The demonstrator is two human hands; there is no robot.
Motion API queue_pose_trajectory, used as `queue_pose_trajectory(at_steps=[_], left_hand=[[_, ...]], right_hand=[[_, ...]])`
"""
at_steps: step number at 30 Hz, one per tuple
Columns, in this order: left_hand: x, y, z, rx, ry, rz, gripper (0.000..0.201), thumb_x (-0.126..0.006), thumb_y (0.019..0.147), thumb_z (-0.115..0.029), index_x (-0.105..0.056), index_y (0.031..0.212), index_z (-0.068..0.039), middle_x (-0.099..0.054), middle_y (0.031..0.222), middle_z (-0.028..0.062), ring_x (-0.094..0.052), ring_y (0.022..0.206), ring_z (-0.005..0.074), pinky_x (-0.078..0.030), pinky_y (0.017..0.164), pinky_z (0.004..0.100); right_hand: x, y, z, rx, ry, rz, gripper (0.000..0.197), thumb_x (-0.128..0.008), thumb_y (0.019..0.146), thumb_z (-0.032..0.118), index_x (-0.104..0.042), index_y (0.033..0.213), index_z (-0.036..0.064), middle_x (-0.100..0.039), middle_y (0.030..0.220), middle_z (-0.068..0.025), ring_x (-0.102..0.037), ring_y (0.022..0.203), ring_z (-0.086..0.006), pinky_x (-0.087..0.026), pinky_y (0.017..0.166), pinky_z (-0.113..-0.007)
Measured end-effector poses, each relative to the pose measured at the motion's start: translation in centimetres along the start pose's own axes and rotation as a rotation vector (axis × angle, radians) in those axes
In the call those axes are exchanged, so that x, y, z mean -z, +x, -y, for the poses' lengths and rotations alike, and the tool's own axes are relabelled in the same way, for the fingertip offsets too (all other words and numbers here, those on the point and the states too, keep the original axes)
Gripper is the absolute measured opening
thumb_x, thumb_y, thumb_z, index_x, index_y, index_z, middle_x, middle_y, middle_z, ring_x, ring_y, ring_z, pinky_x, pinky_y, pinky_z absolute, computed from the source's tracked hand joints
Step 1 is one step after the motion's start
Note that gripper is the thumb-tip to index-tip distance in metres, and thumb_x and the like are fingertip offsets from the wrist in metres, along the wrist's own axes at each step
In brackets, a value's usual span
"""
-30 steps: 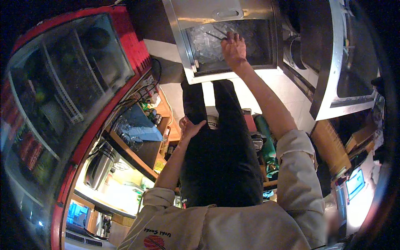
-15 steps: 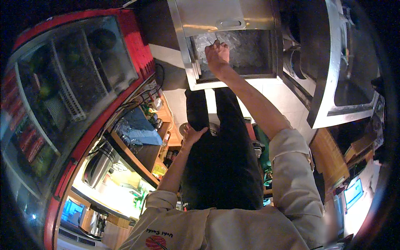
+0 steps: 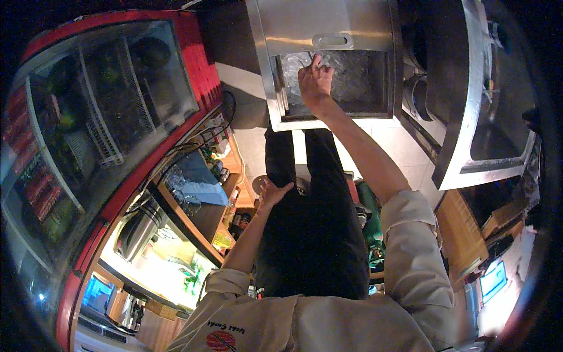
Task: The person washes multiple glasses at a sink, rinses them under running water, and places them on a drying rack. They also handle a lime and a small paper note during the sequence.
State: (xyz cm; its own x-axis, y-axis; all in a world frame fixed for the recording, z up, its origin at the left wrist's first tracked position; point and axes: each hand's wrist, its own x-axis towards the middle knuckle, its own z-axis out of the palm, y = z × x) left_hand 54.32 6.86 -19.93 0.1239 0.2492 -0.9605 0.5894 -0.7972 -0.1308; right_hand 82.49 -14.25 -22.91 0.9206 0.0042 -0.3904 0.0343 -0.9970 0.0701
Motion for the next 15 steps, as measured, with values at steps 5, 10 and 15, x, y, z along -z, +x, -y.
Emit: queue_pose_trajectory(at_steps=[5, 10, 15], left_hand=[[0.5, -0.4, -0.3, 0.036, -0.038, 0.022, 0.129, -0.071, 0.058, -0.070, -0.010, 0.144, 0.004, -0.025, 0.144, 0.0314, -0.031, 0.133, 0.0434, -0.031, 0.108, 0.0484], [0.6, -0.5, -0.4, 0.044, -0.031, 0.037, 0.128, -0.071, 0.058, -0.070, -0.010, 0.144, 0.003, -0.026, 0.145, 0.0303, -0.029, 0.134, 0.0432, -0.030, 0.109, 0.0492], [1.2, -0.3, -0.3, -0.028, -0.001, 0.020, 0.123, -0.069, 0.060, -0.070, -0.016, 0.144, 0.002, -0.026, 0.145, 0.0279, -0.030, 0.133, 0.0421, -0.029, 0.108, 0.0495]], right_hand=[[-1.1, -0.2, 0.4, -0.020, -0.012, 0.009, 0.022, -0.054, 0.085, 0.019, -0.067, 0.101, 0.0118, -0.054, 0.111, -0.0134, -0.057, 0.097, -0.0277, -0.043, 0.068, -0.040], [-2.6, -0.3, 0.3, 0.015, -0.033, -0.020, 0.019, -0.055, 0.085, 0.020, -0.066, 0.098, 0.0116, -0.055, 0.109, -0.0129, -0.060, 0.094, -0.0288, -0.046, 0.070, -0.039], [-2.1, -0.6, -2.1, -0.092, 0.290, 0.085, 0.018, -0.054, 0.087, 0.021, -0.065, 0.094, 0.0092, -0.060, 0.105, -0.0187, -0.065, 0.084, -0.0326, -0.051, 0.066, -0.040]])
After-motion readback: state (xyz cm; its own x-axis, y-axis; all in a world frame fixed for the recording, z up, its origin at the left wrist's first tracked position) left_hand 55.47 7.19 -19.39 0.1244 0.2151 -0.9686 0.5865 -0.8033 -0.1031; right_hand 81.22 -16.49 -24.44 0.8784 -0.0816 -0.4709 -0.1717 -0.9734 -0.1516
